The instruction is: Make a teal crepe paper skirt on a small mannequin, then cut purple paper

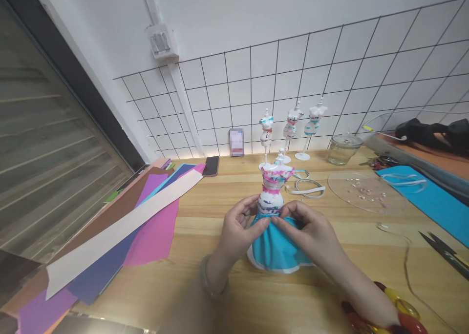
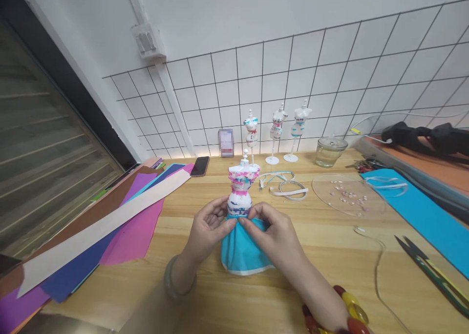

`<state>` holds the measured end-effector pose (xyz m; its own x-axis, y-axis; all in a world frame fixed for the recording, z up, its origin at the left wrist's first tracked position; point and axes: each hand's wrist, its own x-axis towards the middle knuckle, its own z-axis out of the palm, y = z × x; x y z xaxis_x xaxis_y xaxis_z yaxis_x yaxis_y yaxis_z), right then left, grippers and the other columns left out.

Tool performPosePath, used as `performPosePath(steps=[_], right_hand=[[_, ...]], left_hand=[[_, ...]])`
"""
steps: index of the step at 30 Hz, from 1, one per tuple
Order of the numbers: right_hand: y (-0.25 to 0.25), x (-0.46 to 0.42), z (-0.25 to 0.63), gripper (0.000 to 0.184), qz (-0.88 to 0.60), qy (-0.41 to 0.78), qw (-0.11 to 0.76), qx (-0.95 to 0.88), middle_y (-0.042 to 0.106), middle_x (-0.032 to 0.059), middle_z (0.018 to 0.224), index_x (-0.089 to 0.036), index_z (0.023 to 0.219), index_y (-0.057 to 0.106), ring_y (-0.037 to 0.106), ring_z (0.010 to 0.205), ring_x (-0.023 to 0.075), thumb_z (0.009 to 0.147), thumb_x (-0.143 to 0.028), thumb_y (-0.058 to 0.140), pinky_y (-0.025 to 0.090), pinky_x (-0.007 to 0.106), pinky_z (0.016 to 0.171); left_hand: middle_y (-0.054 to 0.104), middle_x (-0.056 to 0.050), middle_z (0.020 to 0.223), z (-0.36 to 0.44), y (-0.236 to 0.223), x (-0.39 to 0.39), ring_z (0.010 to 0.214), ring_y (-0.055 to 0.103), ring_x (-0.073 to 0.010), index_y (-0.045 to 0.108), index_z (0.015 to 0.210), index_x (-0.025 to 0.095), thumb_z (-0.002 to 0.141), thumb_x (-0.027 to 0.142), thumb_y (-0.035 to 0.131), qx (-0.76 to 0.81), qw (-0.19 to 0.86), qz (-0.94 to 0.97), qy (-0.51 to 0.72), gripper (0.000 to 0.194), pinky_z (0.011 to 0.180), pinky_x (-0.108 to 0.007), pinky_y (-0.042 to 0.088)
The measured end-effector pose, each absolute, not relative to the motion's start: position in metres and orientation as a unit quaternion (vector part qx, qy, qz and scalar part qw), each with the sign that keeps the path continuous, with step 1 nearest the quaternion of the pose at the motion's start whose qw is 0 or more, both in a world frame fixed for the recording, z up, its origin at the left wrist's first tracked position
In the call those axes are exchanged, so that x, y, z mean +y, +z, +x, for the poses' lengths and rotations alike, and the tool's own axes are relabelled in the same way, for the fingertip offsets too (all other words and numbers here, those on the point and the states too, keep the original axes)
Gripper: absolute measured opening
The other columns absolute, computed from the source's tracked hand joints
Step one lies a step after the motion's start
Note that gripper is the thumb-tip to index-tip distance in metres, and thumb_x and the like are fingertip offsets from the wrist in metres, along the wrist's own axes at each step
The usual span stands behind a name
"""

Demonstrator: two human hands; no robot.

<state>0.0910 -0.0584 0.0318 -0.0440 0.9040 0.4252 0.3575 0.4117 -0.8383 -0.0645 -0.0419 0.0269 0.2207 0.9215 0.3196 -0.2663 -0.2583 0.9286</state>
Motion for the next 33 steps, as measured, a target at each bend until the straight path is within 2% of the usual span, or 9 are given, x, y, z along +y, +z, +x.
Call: performPosePath(steps=[6,11,13,16,18,21,25,29,33], right_hand=[[0.031,-0.061,0.086,0.017,-0.464,0.279,0.505,-0.672,0.057,0.0003,0.066,-0.020,0.069,0.049,0.054,0.061,0.0134,0.076,-0.031,0.060,0.045,0.024,0.055],[0.032,-0.058,0.091,0.011,-0.435,0.196,0.500,-0.723,0.060,0.0060,0.088,-0.020,0.086,0.055,0.055,0.088,0.0202,0.079,-0.029,0.057,0.045,0.033,0.077],[0.034,-0.060,0.093,0.018,-0.400,0.142,0.494,-0.758,0.056,0.0088,0.101,-0.021,0.096,0.054,0.050,0.101,0.0232,0.079,-0.027,0.057,0.041,0.038,0.085],[0.036,-0.065,0.092,0.039,-0.334,0.081,0.452,-0.823,0.049,0.0125,0.112,-0.019,0.111,0.049,0.045,0.107,0.0273,0.075,-0.026,0.060,0.039,0.043,0.087],[0.033,-0.067,0.089,0.046,-0.301,0.042,0.424,-0.853,0.048,0.0134,0.110,-0.018,0.117,0.046,0.046,0.103,0.0279,0.073,-0.022,0.061,0.040,0.044,0.083],[0.025,-0.068,0.084,0.046,-0.293,-0.034,0.428,-0.854,0.051,0.0113,0.098,-0.020,0.118,0.046,0.049,0.089,0.0235,0.075,-0.011,0.056,0.042,0.040,0.073],[0.017,-0.067,0.078,0.035,-0.272,-0.106,0.431,-0.854,0.055,0.0060,0.079,-0.023,0.110,0.054,0.049,0.071,0.0178,0.079,-0.007,0.051,0.040,0.032,0.060],[0.017,-0.073,0.071,0.023,-0.221,-0.124,0.387,-0.887,0.058,0.0051,0.072,-0.017,0.101,0.058,0.050,0.067,0.0172,0.080,-0.008,0.052,0.038,0.032,0.057],[0.015,-0.077,0.064,0.015,-0.218,-0.147,0.340,-0.903,0.057,0.0029,0.065,-0.018,0.086,0.060,0.048,0.062,0.0155,0.084,-0.011,0.047,0.036,0.032,0.055]], left_hand=[[0.064,-0.008,0.092,-0.063,0.029,-0.045,0.088,0.059,-0.0193,0.055,0.100,0.016,0.065,0.021,0.069,0.338,0.486,0.565,0.575,0.037,0.081,-0.030,0.045],[0.064,-0.005,0.085,-0.067,0.031,-0.039,0.083,0.060,-0.0168,0.049,0.112,0.017,0.066,0.023,0.069,0.378,0.515,0.504,0.580,0.051,0.075,-0.027,0.045],[0.064,-0.004,0.081,-0.070,0.030,-0.034,0.079,0.061,-0.0159,0.046,0.116,0.016,0.064,0.023,0.070,0.402,0.523,0.465,0.590,0.058,0.072,-0.026,0.045],[0.066,-0.005,0.080,-0.075,0.026,-0.026,0.075,0.061,-0.0157,0.049,0.112,0.014,0.064,0.025,0.071,0.424,0.537,0.415,0.599,0.054,0.068,-0.026,0.046],[0.066,-0.008,0.084,-0.077,0.023,-0.022,0.075,0.062,-0.0159,0.054,0.106,0.013,0.063,0.025,0.071,0.422,0.547,0.396,0.605,0.048,0.068,-0.026,0.046],[0.067,-0.010,0.087,-0.077,0.019,-0.019,0.075,0.062,-0.0162,0.058,0.098,0.011,0.062,0.024,0.071,0.418,0.551,0.390,0.607,0.040,0.068,-0.027,0.046],[0.068,-0.009,0.082,-0.073,0.017,-0.019,0.074,0.062,-0.0160,0.061,0.091,0.011,0.059,0.023,0.073,0.425,0.549,0.395,0.601,0.035,0.067,-0.026,0.046],[0.068,-0.007,0.081,-0.074,0.017,-0.019,0.074,0.063,-0.0157,0.061,0.087,0.012,0.059,0.022,0.073,0.417,0.560,0.387,0.603,0.032,0.070,-0.026,0.045],[0.069,-0.007,0.082,-0.080,0.017,-0.016,0.075,0.063,-0.0165,0.062,0.085,0.013,0.058,0.023,0.074,0.413,0.567,0.375,0.606,0.031,0.071,-0.027,0.046]])
